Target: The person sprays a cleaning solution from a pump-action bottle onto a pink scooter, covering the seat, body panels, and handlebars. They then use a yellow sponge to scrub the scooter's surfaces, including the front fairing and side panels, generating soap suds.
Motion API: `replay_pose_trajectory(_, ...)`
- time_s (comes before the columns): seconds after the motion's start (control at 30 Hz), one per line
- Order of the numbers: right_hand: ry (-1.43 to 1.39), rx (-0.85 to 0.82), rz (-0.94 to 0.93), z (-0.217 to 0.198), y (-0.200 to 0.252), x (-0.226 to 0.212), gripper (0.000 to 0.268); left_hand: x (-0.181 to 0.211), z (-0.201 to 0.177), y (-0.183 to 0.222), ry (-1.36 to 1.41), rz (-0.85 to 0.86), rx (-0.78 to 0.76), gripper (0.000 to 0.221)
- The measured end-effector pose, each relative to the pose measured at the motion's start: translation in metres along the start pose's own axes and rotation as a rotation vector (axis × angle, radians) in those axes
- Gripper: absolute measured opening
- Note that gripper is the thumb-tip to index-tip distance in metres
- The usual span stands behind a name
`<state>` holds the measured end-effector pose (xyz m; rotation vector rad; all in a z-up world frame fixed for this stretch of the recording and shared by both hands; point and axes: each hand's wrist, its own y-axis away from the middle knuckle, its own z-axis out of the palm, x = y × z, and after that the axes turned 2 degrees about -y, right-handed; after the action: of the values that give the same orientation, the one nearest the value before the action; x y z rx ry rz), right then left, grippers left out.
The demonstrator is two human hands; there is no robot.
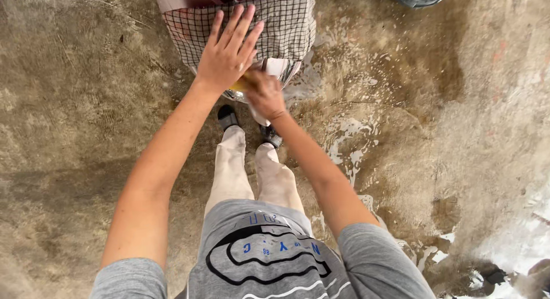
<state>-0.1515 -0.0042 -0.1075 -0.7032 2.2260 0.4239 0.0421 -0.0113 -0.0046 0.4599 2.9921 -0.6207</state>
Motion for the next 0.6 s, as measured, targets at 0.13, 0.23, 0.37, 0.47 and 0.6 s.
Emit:
replay_pose_trajectory(0.13,0.181,0.646,-0.062,0.009,0.002,0.026,0.053,-0.004,-0.001,-0.007,0.064,-0.032,-0.035,0.052)
replay_pose_trajectory(0.23,0.026,0.778,-0.033,0.064,-0.005,0.008,0.054,-0.002,0.015,-0.014,0.002,0.023,-0.042,0.050)
replay_pose_trajectory(0.37,0.295,0.249,-0.217,0.049,0.001,0.038,0.033,0.020,0.024,-0.005,-0.067,-0.001,-0.114,0.056)
replay_pose_trajectory(0.47,0.276,-0.012,0.141,0.016,-0.010,0.088,0.037,0.017,0.023,-0.003,-0.055,0.004,-0.144,0.058)
replay_pose_trajectory(0.6,0.261,0.511,-0.158,0.046,-0.017,0.078,0.037,0.013,0.029,-0.001,0.018,0.017,-0.093,0.060)
